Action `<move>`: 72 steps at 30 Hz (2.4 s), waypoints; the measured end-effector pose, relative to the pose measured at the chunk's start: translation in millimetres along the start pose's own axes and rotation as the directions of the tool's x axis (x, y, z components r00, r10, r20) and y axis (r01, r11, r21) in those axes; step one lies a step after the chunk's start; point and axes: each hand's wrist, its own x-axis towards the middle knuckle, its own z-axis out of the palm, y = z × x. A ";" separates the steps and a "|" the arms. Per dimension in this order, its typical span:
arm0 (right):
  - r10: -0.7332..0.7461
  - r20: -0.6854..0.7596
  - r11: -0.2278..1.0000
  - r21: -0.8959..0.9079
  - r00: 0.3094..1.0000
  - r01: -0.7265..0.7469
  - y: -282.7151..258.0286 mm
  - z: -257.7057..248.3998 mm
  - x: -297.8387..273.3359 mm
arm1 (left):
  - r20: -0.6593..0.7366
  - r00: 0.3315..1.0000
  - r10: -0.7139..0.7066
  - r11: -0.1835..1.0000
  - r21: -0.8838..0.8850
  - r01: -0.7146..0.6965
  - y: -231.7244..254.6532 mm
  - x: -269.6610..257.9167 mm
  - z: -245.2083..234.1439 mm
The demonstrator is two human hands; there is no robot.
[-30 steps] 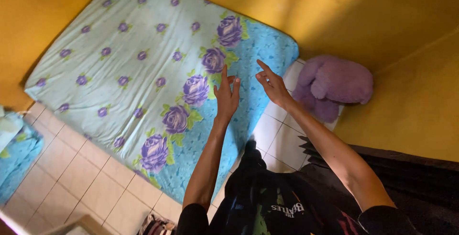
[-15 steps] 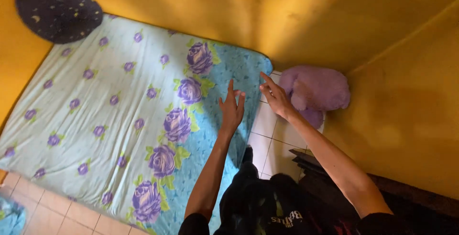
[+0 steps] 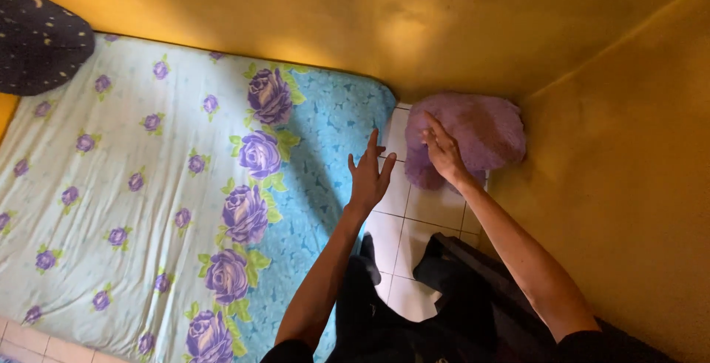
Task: Smoothing a bedsheet on a mattress and arranging a large teddy bear.
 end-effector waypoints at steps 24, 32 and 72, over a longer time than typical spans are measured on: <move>0.238 -0.317 0.966 -0.017 0.918 -0.257 304.5 -120.4 -12.6 | 0.341 0.937 0.073 0.956 0.245 -0.164 -196.9 149.6 373.3; 0.155 -0.469 0.969 -0.098 0.869 -0.226 451.7 -114.0 -11.8 | 0.467 0.873 0.144 0.809 0.452 -0.375 -236.5 189.3 458.1; 0.132 -0.275 0.970 -0.164 0.952 -0.182 542.2 -99.7 48.3 | 0.011 0.993 -0.115 0.979 0.169 0.112 -452.2 376.5 425.8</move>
